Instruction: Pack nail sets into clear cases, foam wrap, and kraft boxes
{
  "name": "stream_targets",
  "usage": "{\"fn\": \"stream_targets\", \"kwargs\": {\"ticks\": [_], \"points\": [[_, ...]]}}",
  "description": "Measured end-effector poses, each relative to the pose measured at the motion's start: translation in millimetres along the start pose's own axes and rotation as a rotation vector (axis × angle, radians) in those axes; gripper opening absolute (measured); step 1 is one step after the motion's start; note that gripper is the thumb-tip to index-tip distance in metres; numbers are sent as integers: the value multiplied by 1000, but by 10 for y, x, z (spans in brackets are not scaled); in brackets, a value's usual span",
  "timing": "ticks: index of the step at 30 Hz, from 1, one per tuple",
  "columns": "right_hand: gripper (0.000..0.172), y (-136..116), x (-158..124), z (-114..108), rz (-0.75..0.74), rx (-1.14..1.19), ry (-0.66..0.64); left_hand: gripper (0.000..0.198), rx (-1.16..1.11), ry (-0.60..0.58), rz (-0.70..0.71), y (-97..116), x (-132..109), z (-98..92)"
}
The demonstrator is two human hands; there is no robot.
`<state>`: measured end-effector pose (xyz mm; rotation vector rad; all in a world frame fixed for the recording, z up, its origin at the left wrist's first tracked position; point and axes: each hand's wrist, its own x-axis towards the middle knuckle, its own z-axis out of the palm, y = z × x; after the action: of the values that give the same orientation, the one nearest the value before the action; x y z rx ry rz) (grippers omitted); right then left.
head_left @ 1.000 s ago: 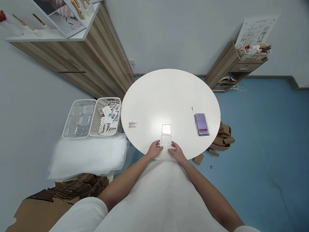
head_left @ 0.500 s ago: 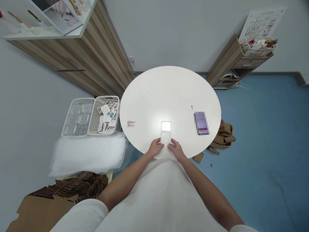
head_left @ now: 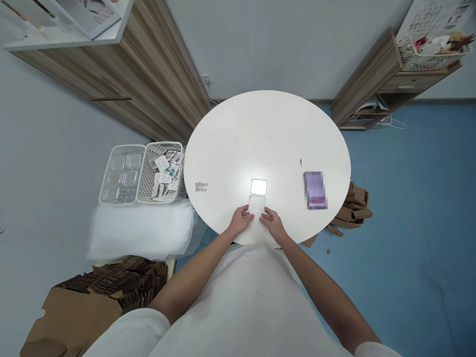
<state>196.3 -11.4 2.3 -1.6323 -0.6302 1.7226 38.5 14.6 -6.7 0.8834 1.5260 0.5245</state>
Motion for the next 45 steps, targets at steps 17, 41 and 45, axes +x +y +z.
{"fn": "stream_targets", "kwargs": {"ticks": [17,41,45], "points": [[59,102,63,-79,-73,-56,-46,53,28,36,-7,7,-22,64],[48,-179,85,893,-296,-363,137,35,310,285,284,-82,211,-1550],[48,-196,273,1280,-271,-463,66,46,451,289,296,-39,424,-1975]]}}
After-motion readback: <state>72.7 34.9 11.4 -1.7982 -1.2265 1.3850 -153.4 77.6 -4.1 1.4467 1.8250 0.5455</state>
